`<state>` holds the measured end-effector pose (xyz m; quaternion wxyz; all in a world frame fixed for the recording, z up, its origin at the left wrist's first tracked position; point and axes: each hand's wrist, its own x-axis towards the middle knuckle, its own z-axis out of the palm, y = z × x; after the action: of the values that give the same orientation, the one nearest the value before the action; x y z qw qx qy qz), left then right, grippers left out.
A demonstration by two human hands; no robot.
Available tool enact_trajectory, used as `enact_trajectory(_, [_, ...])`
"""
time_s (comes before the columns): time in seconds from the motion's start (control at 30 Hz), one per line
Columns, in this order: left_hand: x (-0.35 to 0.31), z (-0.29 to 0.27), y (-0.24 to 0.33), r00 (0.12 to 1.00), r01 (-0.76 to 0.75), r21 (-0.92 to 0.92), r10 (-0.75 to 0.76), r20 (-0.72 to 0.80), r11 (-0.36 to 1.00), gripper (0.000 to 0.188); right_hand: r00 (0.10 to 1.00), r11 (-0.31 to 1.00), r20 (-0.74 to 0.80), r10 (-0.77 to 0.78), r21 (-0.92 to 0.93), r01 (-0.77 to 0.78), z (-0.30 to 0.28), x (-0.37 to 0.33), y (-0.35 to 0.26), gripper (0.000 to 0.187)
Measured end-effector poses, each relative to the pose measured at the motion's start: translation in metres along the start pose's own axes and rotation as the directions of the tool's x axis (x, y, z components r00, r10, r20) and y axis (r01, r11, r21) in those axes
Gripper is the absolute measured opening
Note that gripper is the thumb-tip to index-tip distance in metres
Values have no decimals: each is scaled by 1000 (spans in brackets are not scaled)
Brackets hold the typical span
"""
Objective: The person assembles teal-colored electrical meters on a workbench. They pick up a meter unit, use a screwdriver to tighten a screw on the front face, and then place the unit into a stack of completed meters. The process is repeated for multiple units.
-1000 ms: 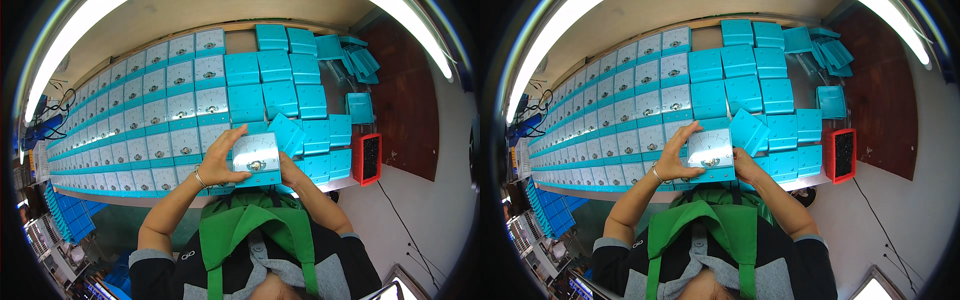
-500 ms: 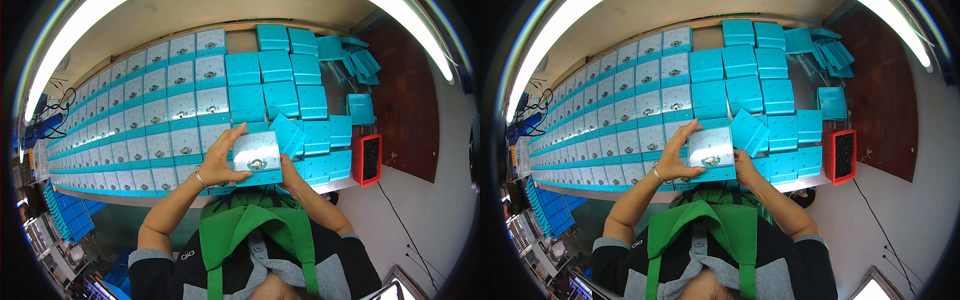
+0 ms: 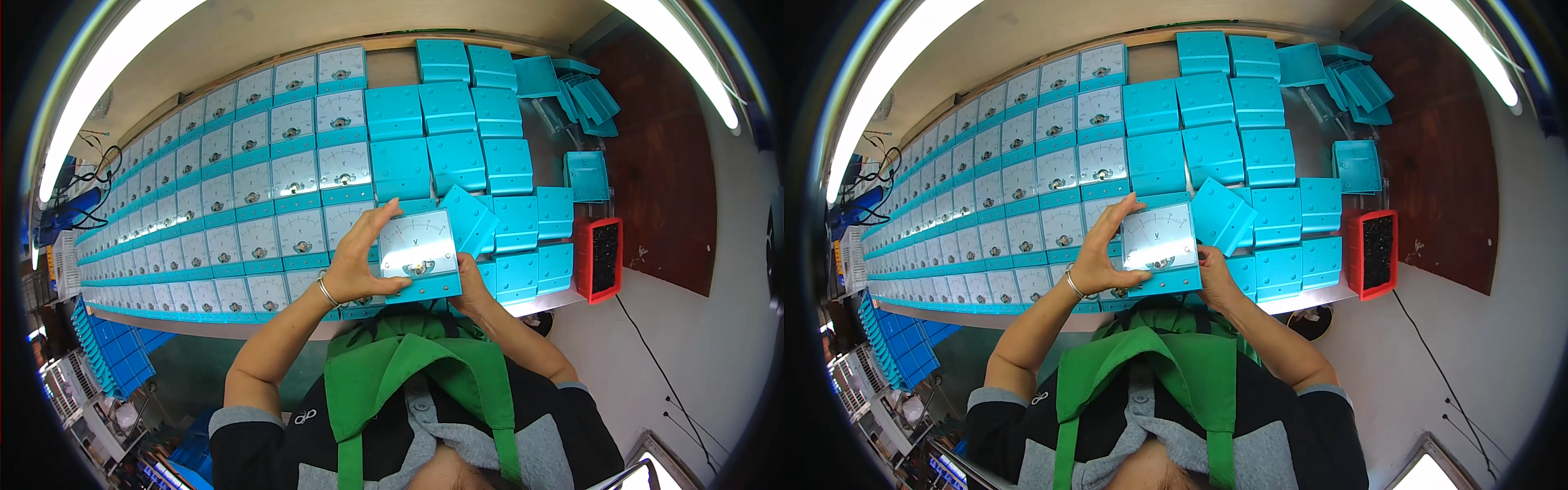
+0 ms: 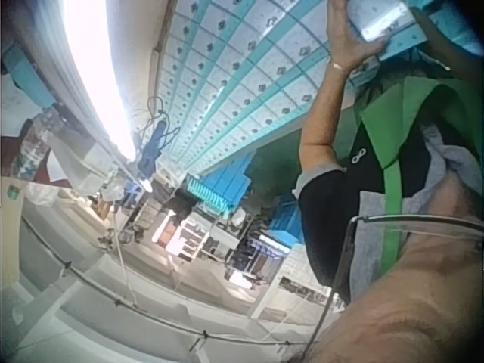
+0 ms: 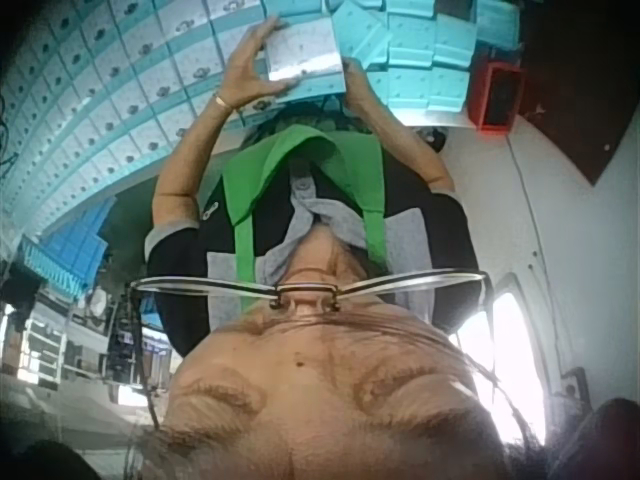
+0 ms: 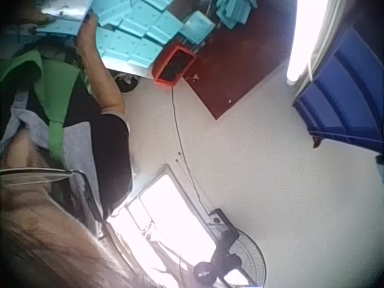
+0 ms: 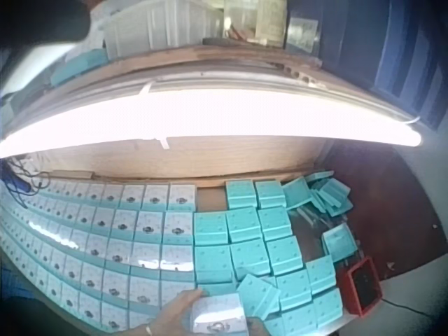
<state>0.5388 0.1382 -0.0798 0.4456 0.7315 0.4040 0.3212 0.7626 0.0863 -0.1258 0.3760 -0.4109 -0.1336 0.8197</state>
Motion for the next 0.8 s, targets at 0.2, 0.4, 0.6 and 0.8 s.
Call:
enact_trajectory(0.2, [-1, -5, -4, 998, -55, 132, 54, 12, 990, 101, 976, 741, -169, -140, -671, -10, 4, 1, -42, 21])
enact_trajectory(0.4, [-4, -1, -10, 998, -69, 250, 67, 16, 966, 99, 753, 600, 156, -640, -512, 615, 51, -33, -84, 23])
enact_trajectory(0.6, [0, 3, -4, 999, -41, 202, 37, 24, 979, 99, 642, 516, 350, -682, -392, 762, 61, -29, -62, 26])
enact_trajectory(0.8, [-2, 3, -6, 999, -35, 187, 34, 9, 982, 100, 660, 545, 378, -649, -374, 750, 61, -26, -57, 25])
